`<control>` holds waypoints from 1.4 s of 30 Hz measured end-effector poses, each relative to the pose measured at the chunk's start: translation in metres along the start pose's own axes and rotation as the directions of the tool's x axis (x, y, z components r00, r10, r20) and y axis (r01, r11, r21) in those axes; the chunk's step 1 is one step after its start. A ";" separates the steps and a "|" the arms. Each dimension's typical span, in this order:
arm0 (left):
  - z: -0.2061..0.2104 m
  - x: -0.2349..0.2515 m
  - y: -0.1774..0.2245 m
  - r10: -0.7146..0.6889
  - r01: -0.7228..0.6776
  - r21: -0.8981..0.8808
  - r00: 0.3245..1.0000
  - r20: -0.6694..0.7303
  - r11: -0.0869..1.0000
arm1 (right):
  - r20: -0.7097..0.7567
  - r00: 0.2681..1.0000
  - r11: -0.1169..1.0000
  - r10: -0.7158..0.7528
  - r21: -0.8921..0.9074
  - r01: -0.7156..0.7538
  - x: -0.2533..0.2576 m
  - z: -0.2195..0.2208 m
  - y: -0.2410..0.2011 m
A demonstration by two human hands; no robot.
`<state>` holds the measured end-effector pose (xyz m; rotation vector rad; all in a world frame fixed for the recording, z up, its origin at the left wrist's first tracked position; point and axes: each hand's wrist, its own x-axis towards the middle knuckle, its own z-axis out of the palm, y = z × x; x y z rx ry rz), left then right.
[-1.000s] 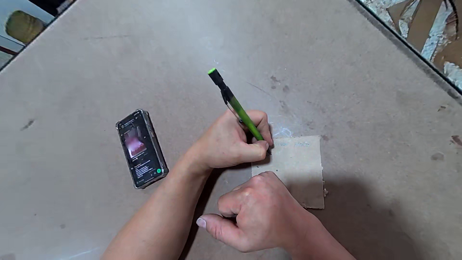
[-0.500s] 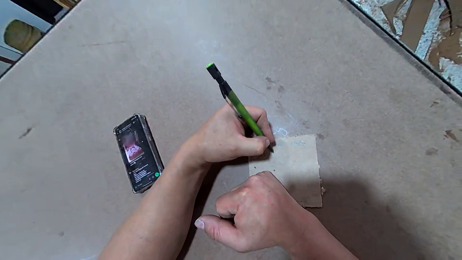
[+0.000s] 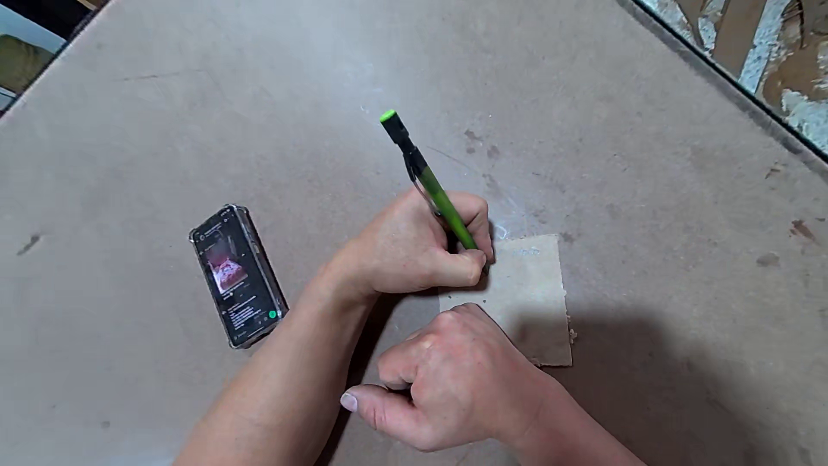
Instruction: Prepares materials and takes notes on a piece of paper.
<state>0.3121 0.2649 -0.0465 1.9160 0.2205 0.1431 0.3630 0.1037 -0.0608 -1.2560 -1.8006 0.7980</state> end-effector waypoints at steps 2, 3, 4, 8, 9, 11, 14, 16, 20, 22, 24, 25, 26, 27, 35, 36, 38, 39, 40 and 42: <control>-0.002 0.000 0.000 -0.004 0.004 -0.006 1.000 0.005 1.000 | 0.006 1.000 1.000 0.003 -0.004 -0.003 0.001 0.000 0.000; -0.001 0.000 -0.001 -0.008 0.007 -0.013 1.000 -0.014 1.000 | 0.008 1.000 1.000 0.003 -0.005 -0.003 0.001 -0.001 0.000; 0.000 0.000 -0.001 -0.014 0.013 -0.017 0.999 -0.036 1.000 | 0.012 1.000 1.000 0.004 -0.007 -0.004 0.001 -0.001 0.000; 0.002 0.000 0.000 -0.029 0.029 -0.007 0.999 -0.046 1.000 | 0.027 1.000 1.000 0.011 -0.004 -0.011 0.001 -0.001 -0.001; 0.002 -0.001 0.000 -0.024 0.024 -0.005 0.998 -0.053 1.000 | 0.024 1.000 1.000 0.009 -0.005 -0.009 0.002 -0.001 -0.001; 0.002 -0.001 0.000 -0.014 0.014 0.004 0.999 -0.053 1.000 | 0.028 1.000 1.000 0.014 -0.013 -0.013 0.002 -0.002 0.000; -0.001 -0.002 -0.001 -0.024 0.024 0.017 1.000 0.003 1.000 | 0.052 0.998 1.000 0.024 -0.022 -0.023 0.002 -0.003 -0.001; -0.001 -0.002 -0.001 -0.023 0.023 0.001 1.000 -0.021 1.000 | 0.047 0.999 1.000 0.023 -0.019 -0.022 0.003 -0.002 -0.001; 0.000 -0.003 -0.001 -0.025 0.025 -0.011 1.000 -0.006 1.000 | 0.030 0.999 1.000 0.017 -0.013 -0.017 0.001 -0.001 0.000; 0.000 -0.003 -0.001 -0.020 0.019 -0.023 1.000 -0.011 1.000 | 0.012 1.000 1.000 0.008 -0.005 -0.007 0.002 0.000 0.000; 0.004 -0.002 0.000 -0.019 0.018 -0.017 0.997 -0.069 1.000 | -0.003 1.000 1.000 -0.001 -0.004 0.001 0.002 0.000 0.001; 0.006 -0.002 -0.001 -0.015 0.012 -0.027 0.995 -0.095 1.000 | -0.007 1.000 1.000 -0.006 -0.004 0.006 0.001 0.001 0.001; 0.007 -0.003 -0.001 -0.011 0.005 -0.051 0.993 -0.118 0.999 | -0.011 1.000 1.000 -0.011 -0.003 0.011 0.001 0.001 0.001; 0.006 -0.004 -0.003 -0.002 -0.012 -0.094 0.989 -0.145 0.996 | -0.019 1.000 1.000 -0.018 -0.003 0.018 0.001 0.001 0.001; 0.011 -0.020 -0.011 0.118 -0.183 -0.123 0.905 -0.409 0.975 | -0.331 0.939 0.992 -0.093 -0.113 0.058 -0.004 -0.011 0.008; 0.012 -0.019 -0.011 0.143 -0.209 -0.098 0.880 -0.453 0.973 | -0.334 0.938 0.993 -0.092 -0.105 0.060 -0.003 -0.010 0.009; 0.009 -0.017 -0.010 0.162 -0.214 -0.049 0.854 -0.494 0.976 | -0.272 0.960 0.996 -0.067 -0.080 0.046 -0.003 -0.003 0.014; 0.006 -0.016 -0.009 0.147 -0.190 -0.037 0.857 -0.494 0.981 | -0.231 0.972 0.997 -0.046 -0.070 0.030 -0.004 0.000 0.018; 0.004 -0.017 -0.009 0.129 -0.167 -0.035 0.863 -0.488 0.985 | -0.201 0.979 0.999 -0.028 -0.051 0.018 -0.004 0.002 0.022; 0.003 -0.017 -0.008 0.103 -0.139 -0.043 0.877 -0.469 0.989 | -0.153 0.988 1.000 0.016 0.017 -0.014 -0.005 0.001 0.026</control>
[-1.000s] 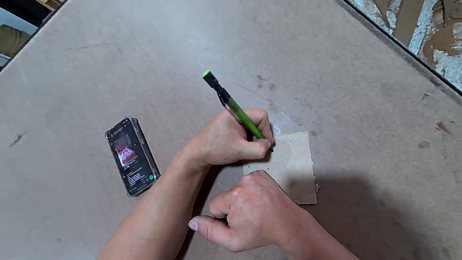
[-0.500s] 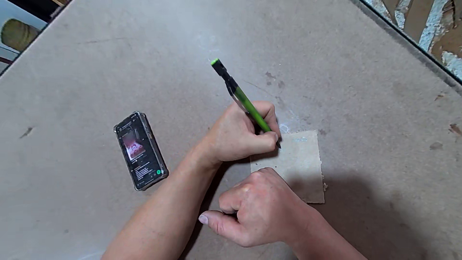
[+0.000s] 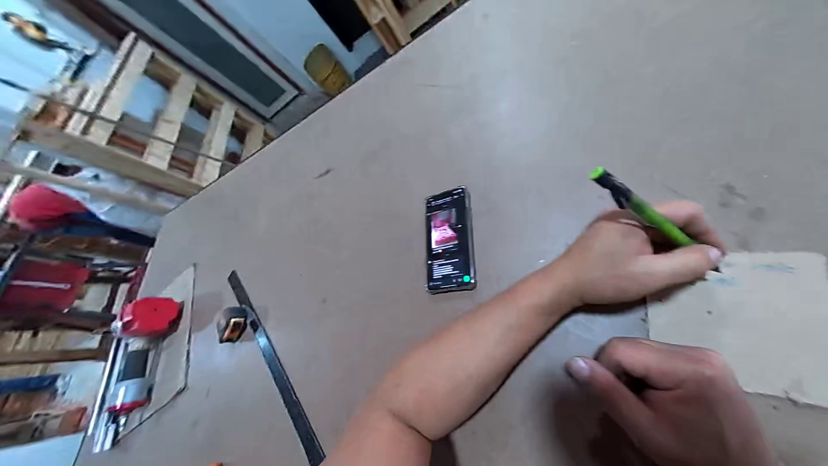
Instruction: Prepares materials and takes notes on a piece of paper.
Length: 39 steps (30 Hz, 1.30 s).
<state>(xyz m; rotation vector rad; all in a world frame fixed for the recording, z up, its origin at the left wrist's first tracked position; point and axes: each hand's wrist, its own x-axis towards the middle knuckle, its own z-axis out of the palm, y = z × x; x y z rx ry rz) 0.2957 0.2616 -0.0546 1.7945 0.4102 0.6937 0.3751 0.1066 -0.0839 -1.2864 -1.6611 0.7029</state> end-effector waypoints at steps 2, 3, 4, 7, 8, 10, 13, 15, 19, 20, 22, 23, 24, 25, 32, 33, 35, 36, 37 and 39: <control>-0.001 0.001 0.000 -0.016 0.016 0.001 1.000 0.021 1.000 | 0.045 0.998 0.998 0.033 0.061 -0.036 0.001 -0.003 -0.001; -0.002 0.001 -0.001 -0.013 0.013 -0.001 1.000 0.029 1.000 | 0.067 0.997 0.995 0.045 0.084 -0.051 0.001 -0.005 -0.002; -0.002 0.002 -0.002 -0.011 0.011 -0.003 0.999 0.036 1.000 | 0.086 0.995 0.993 0.052 0.101 -0.061 0.002 -0.006 -0.004; -0.005 0.002 -0.002 -0.020 0.019 0.008 0.998 0.052 1.000 | 0.106 0.992 0.993 0.062 0.095 -0.072 0.003 -0.007 -0.005; -0.005 0.002 -0.001 -0.020 0.020 0.010 0.998 0.052 1.000 | 0.111 0.992 0.994 0.065 0.084 -0.075 0.003 -0.008 -0.006; -0.005 0.002 -0.001 -0.017 0.017 0.003 0.999 0.047 1.000 | 0.122 0.990 0.995 0.064 0.069 -0.073 0.005 -0.009 -0.007; -0.006 0.003 -0.001 -0.020 0.019 0.009 0.998 0.052 1.000 | 0.132 0.988 0.994 0.074 0.064 -0.084 0.006 -0.010 -0.009; -0.007 0.003 -0.001 -0.023 0.023 0.009 0.998 0.053 1.000 | 0.143 0.986 0.993 0.082 0.071 -0.093 0.006 -0.011 -0.010; -0.008 0.004 -0.004 -0.039 0.043 -0.094 0.998 0.043 0.995 | 0.145 0.985 0.989 0.089 0.105 -0.105 0.007 -0.010 -0.007; -0.009 0.004 -0.005 -0.050 0.056 -0.159 0.998 0.039 0.986 | 0.141 0.986 0.987 0.091 0.115 -0.108 0.006 -0.009 -0.007; -0.014 0.005 -0.004 -0.089 0.097 -0.240 0.995 0.044 0.966 | 0.136 0.986 0.985 0.097 0.132 -0.115 0.006 -0.007 -0.006; -0.017 0.006 -0.002 -0.110 0.124 -0.245 0.992 0.069 0.962 | 0.132 0.987 0.984 0.097 0.139 -0.115 0.006 -0.007 -0.006; -0.021 0.006 -0.001 -0.127 0.152 -0.241 0.985 0.114 0.959 | 0.126 0.987 0.983 0.095 0.143 -0.113 0.006 -0.006 -0.005; -0.024 0.006 0.000 -0.135 0.171 -0.230 0.977 0.164 0.958 | 0.120 0.988 0.983 0.092 0.144 -0.109 0.006 -0.005 -0.004; -0.023 0.008 0.001 -0.149 0.186 -0.084 0.934 0.324 0.979 | 0.098 0.991 0.989 0.086 0.109 -0.097 0.005 -0.003 -0.003; -0.023 0.008 0.001 -0.147 0.183 -0.082 0.934 0.326 0.980 | 0.099 0.991 0.989 0.087 0.110 -0.097 0.005 -0.003 -0.003; -0.023 0.009 0.001 -0.147 0.183 -0.082 0.933 0.329 0.980 | 0.099 0.991 0.989 0.086 0.110 -0.097 0.005 -0.003 -0.003; -0.023 0.009 0.001 -0.146 0.184 -0.086 0.933 0.330 0.979 | 0.097 0.992 0.989 0.086 0.112 -0.097 0.005 -0.003 -0.003; -0.023 0.009 0.001 -0.146 0.185 -0.089 0.932 0.332 0.979 | 0.096 0.992 0.989 0.087 0.115 -0.098 0.005 -0.003 -0.003; -0.022 0.009 0.000 -0.148 0.188 -0.090 0.931 0.334 0.978 | 0.094 0.992 0.988 0.088 0.116 -0.099 0.005 -0.003 -0.003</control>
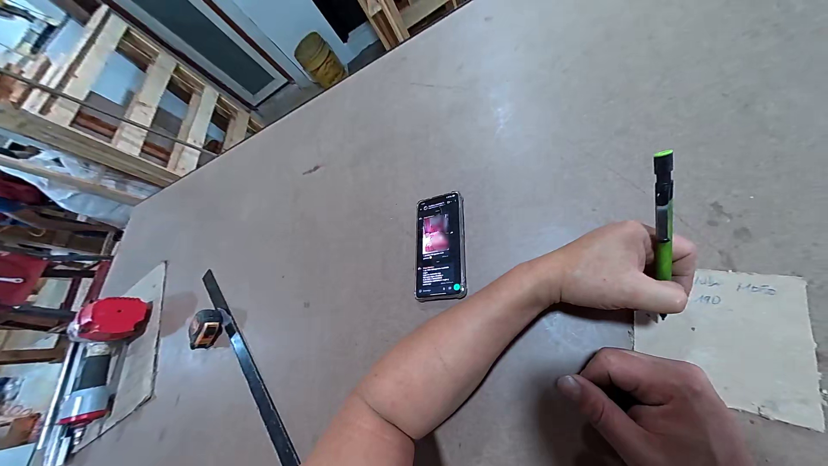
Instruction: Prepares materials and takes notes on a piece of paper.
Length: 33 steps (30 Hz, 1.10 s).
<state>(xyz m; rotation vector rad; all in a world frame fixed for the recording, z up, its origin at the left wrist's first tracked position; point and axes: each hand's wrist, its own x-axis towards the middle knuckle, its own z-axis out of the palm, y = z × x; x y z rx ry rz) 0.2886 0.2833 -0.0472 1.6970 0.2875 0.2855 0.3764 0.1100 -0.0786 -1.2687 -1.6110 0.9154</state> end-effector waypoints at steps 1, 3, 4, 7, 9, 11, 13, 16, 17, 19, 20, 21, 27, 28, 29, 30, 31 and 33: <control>0.000 0.000 0.000 0.002 -0.002 0.002 1.000 0.002 1.000 | 0.000 1.000 1.000 -0.001 -0.003 0.001 0.000 0.000 0.000; -0.002 -0.002 0.000 0.009 -0.009 0.011 1.000 0.004 1.000 | -0.004 1.000 1.000 -0.017 -0.018 0.017 0.002 0.003 0.000; -0.004 -0.004 0.000 0.010 -0.011 0.028 1.000 0.007 1.000 | -0.013 0.999 0.999 -0.030 -0.029 0.030 0.002 0.005 0.000; -0.007 -0.005 -0.001 -0.008 0.007 0.038 1.000 0.027 0.999 | -0.039 0.998 0.996 -0.043 -0.074 0.040 0.001 0.003 -0.004; -0.009 -0.005 -0.003 -0.029 0.030 -0.025 0.999 0.024 0.999 | -0.038 0.998 0.995 -0.046 -0.095 0.042 0.002 0.002 -0.008; -0.014 -0.007 -0.004 -0.034 0.035 -0.016 0.999 0.029 0.999 | -0.020 0.998 0.992 -0.051 -0.119 0.049 0.004 0.000 -0.010; -0.015 -0.006 -0.003 -0.023 0.021 0.050 0.999 0.047 0.999 | -0.018 0.997 0.992 -0.068 -0.106 0.066 0.003 0.000 -0.009; -0.009 -0.004 -0.001 -0.045 0.037 0.124 0.997 0.061 0.992 | -0.033 0.997 0.994 -0.076 -0.080 0.073 0.003 0.000 -0.009; -0.008 -0.004 -0.001 -0.042 0.035 0.124 0.998 0.049 0.992 | -0.032 0.997 0.995 -0.074 -0.075 0.072 0.003 0.000 -0.009; -0.007 -0.004 -0.005 -0.012 0.010 0.106 1.000 0.010 0.994 | -0.034 0.996 0.995 -0.077 -0.064 0.075 0.003 0.000 -0.009; -0.007 -0.005 -0.006 0.005 -0.005 0.101 1.000 -0.004 0.995 | -0.035 0.996 0.995 -0.079 -0.059 0.077 0.003 0.000 -0.009; -0.007 -0.005 -0.006 0.017 -0.016 0.106 1.000 -0.012 0.994 | -0.036 0.996 0.995 -0.079 -0.055 0.077 0.003 0.000 -0.009; -0.004 -0.005 -0.005 -0.007 0.009 0.115 1.000 -0.022 0.993 | -0.042 0.995 0.995 -0.085 -0.046 0.083 0.004 0.001 -0.009; -0.005 -0.005 -0.005 -0.011 0.013 0.116 1.000 -0.015 0.993 | -0.040 0.996 0.995 -0.084 -0.050 0.082 0.004 0.001 -0.009; -0.005 -0.004 -0.004 -0.020 0.021 0.118 1.000 -0.011 0.993 | -0.039 0.996 0.995 -0.083 -0.050 0.081 0.003 0.001 -0.009; -0.005 -0.004 -0.004 -0.028 0.029 0.120 1.000 -0.007 0.992 | -0.039 0.996 0.996 -0.083 -0.048 0.081 0.003 0.001 -0.009; -0.005 -0.004 -0.003 -0.036 0.036 0.128 0.999 -0.004 0.991 | -0.040 0.996 0.996 -0.083 -0.049 0.081 0.003 0.001 -0.010; -0.005 -0.004 -0.003 -0.037 0.038 0.138 0.999 -0.009 0.990 | -0.038 0.996 0.996 -0.080 -0.048 0.078 0.003 0.001 -0.010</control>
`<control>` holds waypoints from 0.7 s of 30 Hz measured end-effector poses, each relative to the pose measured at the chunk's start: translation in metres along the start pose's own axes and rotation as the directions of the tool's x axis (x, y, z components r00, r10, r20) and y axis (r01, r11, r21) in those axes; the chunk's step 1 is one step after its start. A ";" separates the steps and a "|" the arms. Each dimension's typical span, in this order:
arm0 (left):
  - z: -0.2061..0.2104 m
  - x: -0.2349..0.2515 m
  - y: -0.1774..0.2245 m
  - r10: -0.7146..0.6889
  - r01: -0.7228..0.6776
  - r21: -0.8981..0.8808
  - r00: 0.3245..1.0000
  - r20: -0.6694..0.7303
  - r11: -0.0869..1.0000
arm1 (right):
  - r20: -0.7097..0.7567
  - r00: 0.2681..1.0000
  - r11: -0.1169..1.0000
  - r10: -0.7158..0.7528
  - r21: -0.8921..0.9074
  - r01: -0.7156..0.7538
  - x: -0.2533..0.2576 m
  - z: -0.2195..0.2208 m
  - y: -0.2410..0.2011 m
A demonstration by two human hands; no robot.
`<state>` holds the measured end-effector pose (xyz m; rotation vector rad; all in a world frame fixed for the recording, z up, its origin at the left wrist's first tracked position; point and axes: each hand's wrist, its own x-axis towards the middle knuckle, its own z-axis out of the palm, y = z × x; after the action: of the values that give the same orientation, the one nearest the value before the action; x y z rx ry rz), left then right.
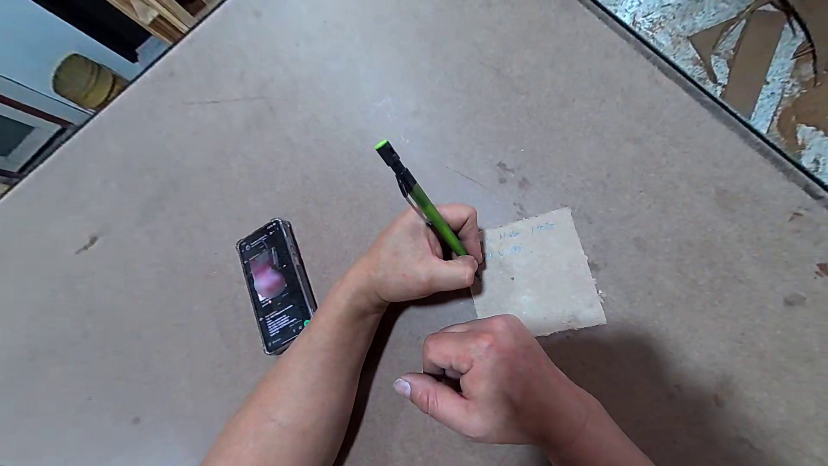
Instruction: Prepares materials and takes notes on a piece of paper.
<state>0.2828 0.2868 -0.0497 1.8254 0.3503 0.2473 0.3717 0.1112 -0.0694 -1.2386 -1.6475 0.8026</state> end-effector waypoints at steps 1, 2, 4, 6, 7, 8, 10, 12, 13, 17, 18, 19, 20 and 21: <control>0.000 0.000 0.000 0.003 -0.003 -0.002 1.000 0.003 1.000 | 0.000 1.000 1.000 0.002 0.001 -0.002 0.000 0.000 0.000; -0.001 0.000 -0.001 0.005 -0.005 0.000 1.000 0.010 1.000 | 0.001 1.000 1.000 0.006 0.001 -0.006 0.000 -0.001 0.000; -0.001 0.001 -0.001 0.004 -0.004 0.015 1.000 0.019 1.000 | 0.001 1.000 1.000 0.010 0.004 -0.010 0.000 0.000 0.000; 0.000 0.000 -0.001 0.003 -0.003 0.026 1.000 -0.002 1.000 | -0.001 1.000 1.000 0.006 0.007 -0.006 0.000 0.001 0.000; 0.001 0.000 -0.001 0.010 -0.010 0.022 1.000 -0.007 1.000 | -0.004 1.000 1.000 0.005 0.006 -0.005 0.000 0.001 0.000; 0.001 0.000 -0.001 0.017 -0.017 0.016 1.000 -0.005 1.000 | -0.001 1.000 1.000 0.006 0.005 -0.006 0.000 0.000 0.000; 0.001 0.000 -0.001 0.015 -0.015 0.009 1.000 0.017 1.000 | -0.001 1.000 1.000 0.005 0.003 -0.005 0.000 0.001 0.000; 0.001 0.000 0.000 0.007 -0.007 0.017 1.000 -0.006 1.000 | -0.003 1.000 1.000 0.005 0.002 -0.005 0.001 0.001 0.000; 0.003 0.000 0.000 0.010 -0.009 0.027 1.000 -0.030 1.000 | -0.001 1.000 1.000 0.008 0.000 -0.008 0.001 0.000 0.000; 0.003 -0.001 0.000 0.028 -0.030 0.079 0.999 0.025 0.996 | -0.003 1.000 1.000 0.010 -0.006 -0.010 0.000 0.000 0.000; 0.000 -0.001 0.001 0.021 -0.025 0.084 0.998 0.052 0.996 | -0.002 1.000 1.000 0.012 -0.005 -0.012 0.000 0.001 -0.001; -0.001 0.000 0.001 0.011 -0.016 0.087 0.998 0.057 0.996 | -0.001 1.000 1.000 0.013 -0.003 -0.013 0.001 0.001 -0.001; -0.001 0.000 0.002 0.000 -0.004 0.089 0.999 0.039 0.996 | 0.003 1.000 1.000 0.015 -0.002 -0.015 0.001 0.001 -0.001; 0.001 0.001 0.002 -0.009 0.008 0.086 1.000 0.008 0.996 | 0.007 1.000 1.000 0.017 -0.004 -0.017 0.001 0.000 -0.001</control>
<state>0.2841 0.2854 -0.0478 1.9081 0.3676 0.2209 0.3709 0.1122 -0.0687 -1.2551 -1.6471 0.8157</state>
